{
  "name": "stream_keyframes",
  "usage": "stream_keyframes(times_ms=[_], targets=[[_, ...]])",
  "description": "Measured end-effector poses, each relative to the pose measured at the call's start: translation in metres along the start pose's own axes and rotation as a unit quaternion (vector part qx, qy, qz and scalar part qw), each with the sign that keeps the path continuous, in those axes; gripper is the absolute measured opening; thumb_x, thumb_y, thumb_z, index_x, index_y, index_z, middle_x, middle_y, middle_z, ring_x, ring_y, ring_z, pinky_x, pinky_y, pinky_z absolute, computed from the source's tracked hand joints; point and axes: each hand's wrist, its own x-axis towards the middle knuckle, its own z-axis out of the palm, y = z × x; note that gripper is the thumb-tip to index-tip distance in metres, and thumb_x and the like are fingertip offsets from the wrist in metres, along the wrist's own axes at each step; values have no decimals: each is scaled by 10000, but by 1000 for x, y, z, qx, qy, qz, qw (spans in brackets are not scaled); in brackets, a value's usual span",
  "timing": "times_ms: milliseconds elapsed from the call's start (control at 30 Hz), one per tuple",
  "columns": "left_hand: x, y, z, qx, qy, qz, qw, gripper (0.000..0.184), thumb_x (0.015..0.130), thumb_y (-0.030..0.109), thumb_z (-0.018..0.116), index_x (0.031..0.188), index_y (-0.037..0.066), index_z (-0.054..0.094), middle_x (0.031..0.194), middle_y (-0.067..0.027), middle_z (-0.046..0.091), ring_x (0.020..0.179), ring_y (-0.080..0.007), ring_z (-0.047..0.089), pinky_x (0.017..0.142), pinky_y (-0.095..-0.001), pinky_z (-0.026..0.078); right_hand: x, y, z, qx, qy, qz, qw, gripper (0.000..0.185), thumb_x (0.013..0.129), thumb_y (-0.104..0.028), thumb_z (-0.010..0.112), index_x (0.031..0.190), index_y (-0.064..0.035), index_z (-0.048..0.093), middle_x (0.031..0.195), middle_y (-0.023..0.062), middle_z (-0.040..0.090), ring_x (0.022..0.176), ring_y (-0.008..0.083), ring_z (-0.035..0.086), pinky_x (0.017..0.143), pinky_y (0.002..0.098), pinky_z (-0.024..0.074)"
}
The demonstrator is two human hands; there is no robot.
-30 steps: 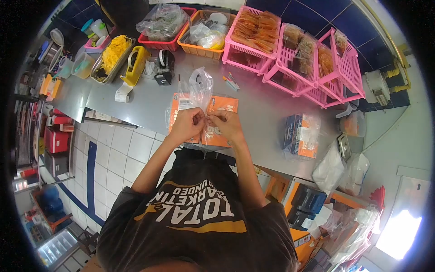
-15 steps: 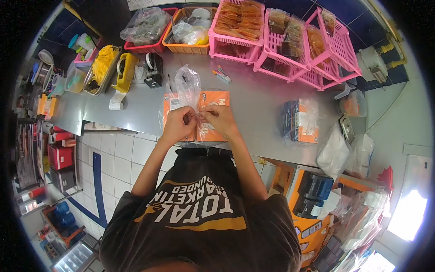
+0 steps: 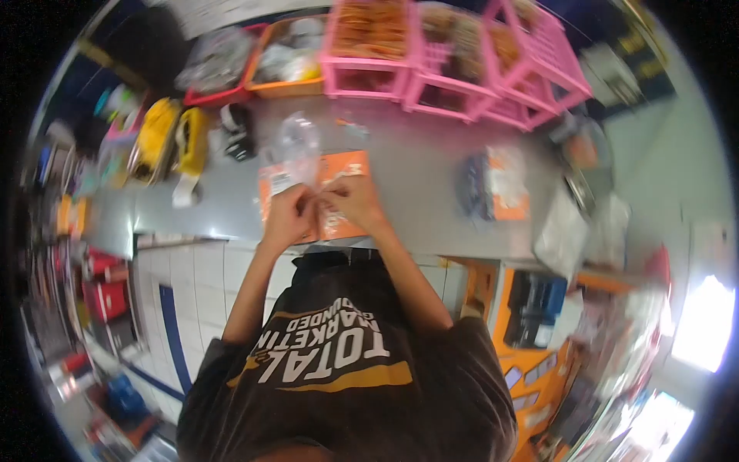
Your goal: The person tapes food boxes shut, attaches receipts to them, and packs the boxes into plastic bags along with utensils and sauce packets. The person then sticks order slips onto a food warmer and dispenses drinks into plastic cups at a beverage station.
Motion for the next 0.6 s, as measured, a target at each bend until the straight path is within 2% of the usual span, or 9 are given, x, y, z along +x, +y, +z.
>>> stream_keyframes(times_ms=[67,133,267,333,433,500,533,567,600], targets=[[-1,-3,1,-55,-15,3,998,34,884,42,666,877,20,640,726,-125,646,639,-282,646,616,-401,492,-2,11,1,-112,22,-80,990,163,885,-133,769,989,-9,785,866,103,756,803,160,724,719,336,584],[-4,-19,2,-73,-51,-28,996,39,931,43,640,900,19,637,716,-97,632,660,-227,646,636,-379,492,-4,30,15,-165,57,-142,974,143,854,-125,751,954,-28,778,855,124,741,764,209,709,723,366,559],[2,-62,-8,-12,-49,61,997,55,984,67,633,953,24,645,706,-79,630,620,-131,626,584,-291,473,-38,21,50,-255,90,-185,945,82,793,-79,678,809,-3,705,785,179,698,772,340,703,726,432,551],[3,-13,-23,-198,-159,-180,950,124,1036,90,593,948,22,648,724,-55,648,577,-112,595,530,-254,432,-43,19,51,-234,126,-189,945,82,793,-80,667,779,-2,686,766,179,690,782,359,701,738,453,552],[16,-31,-22,-148,-253,-173,940,194,1077,120,547,954,15,654,743,-42,659,574,-94,587,502,-243,413,-42,8,55,-206,89,-132,965,92,801,-96,671,813,-6,686,813,175,694,769,370,702,730,473,558],[22,-40,-26,-145,-273,-148,939,166,1058,99,562,959,-1,650,741,-48,660,581,-99,594,507,-261,425,-40,-10,63,-163,321,-191,913,147,818,-133,681,888,-4,685,879,171,694,813,381,703,735,487,562],[22,-45,-28,-144,-287,-135,937,140,1038,77,577,963,-16,647,739,-54,661,588,-104,602,512,-279,437,-30,-10,66,-161,334,-191,909,147,818,-133,681,888,-4,685,879,171,694,813,381,703,735,487,562],[22,-51,-30,-140,-296,-127,936,140,1038,77,577,963,-16,647,739,-54,661,588,-104,602,512,-279,437,-14,-7,67,-199,286,-128,928,194,794,-160,697,912,-6,681,909,183,694,851,397,701,761,494,562],[22,-56,-32,-43,-267,-28,962,103,998,64,607,999,-29,653,753,-78,677,611,-160,637,549,-325,473,-4,-2,68,-234,236,-63,941,246,770,-186,712,936,-8,678,940,194,694,888,414,700,787,500,562]])
